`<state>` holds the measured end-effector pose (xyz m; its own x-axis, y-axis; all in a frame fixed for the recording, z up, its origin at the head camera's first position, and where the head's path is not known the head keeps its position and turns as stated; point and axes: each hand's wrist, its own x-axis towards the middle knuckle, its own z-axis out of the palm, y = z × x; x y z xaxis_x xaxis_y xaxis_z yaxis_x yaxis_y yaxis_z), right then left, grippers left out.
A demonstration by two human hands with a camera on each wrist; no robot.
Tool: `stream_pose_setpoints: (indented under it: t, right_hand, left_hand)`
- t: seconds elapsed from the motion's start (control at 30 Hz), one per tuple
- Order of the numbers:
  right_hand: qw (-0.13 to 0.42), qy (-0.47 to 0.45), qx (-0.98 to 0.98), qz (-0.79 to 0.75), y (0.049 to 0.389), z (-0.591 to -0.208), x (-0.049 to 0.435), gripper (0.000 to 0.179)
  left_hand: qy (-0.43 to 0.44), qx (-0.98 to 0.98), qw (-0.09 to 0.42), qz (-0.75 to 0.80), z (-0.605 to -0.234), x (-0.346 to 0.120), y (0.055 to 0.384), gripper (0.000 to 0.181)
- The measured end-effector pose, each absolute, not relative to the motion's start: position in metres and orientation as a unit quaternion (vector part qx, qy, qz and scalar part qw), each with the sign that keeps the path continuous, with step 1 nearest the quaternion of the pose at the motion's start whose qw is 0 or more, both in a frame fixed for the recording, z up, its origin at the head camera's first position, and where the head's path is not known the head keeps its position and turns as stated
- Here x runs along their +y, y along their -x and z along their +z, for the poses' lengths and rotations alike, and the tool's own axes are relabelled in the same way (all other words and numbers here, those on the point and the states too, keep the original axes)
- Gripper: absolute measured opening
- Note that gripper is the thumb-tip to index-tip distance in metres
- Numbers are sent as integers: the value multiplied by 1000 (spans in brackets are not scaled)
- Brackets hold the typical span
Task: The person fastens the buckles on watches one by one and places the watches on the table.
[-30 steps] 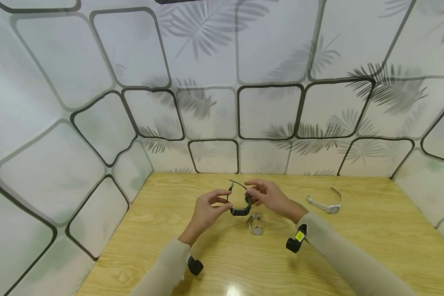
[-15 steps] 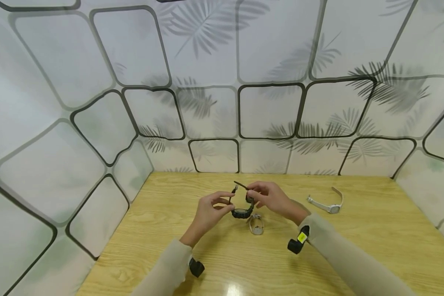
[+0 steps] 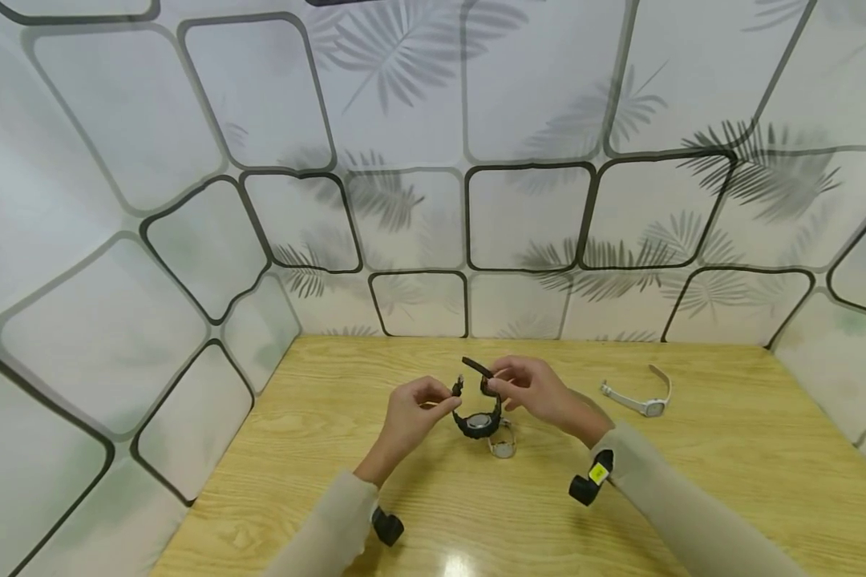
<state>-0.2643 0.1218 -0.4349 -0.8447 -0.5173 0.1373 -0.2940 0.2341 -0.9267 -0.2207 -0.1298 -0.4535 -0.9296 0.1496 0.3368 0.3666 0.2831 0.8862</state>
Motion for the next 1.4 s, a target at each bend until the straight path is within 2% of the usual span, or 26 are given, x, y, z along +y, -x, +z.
stream_pose_setpoints:
  t: [0.17, 0.33, 0.6, 0.73, 1.0, 1.27, 1.4]
  right_hand:
    - [92, 262, 788, -549, 261, -432, 125, 31]
    - [85, 262, 794, -541, 258, -430, 128, 33]
    - [73, 275, 797, -532, 255, -432, 134, 34]
    - [78, 278, 799, -527, 253, -432, 134, 34]
    - [78, 288, 803, -516, 250, -431, 137, 34]
    - [71, 308, 810, -494, 249, -435, 140, 35]
    - [60, 318, 808, -492, 248, -436, 139, 30]
  left_hand:
    - [146, -793, 77, -586, -451, -128, 221, 16]
    - [153, -780, 37, -605, -450, -128, 223, 25]
    - [124, -756, -6, -643, -446, -124, 222, 30]
    - [108, -751, 5, -651, -447, -121, 222, 26]
    - [114, -770, 80, -622, -436, -117, 216, 17]
    - [151, -758, 62, -632, -444, -126, 222, 21]
    - [168, -743, 47, -646, -447, -129, 226, 22]
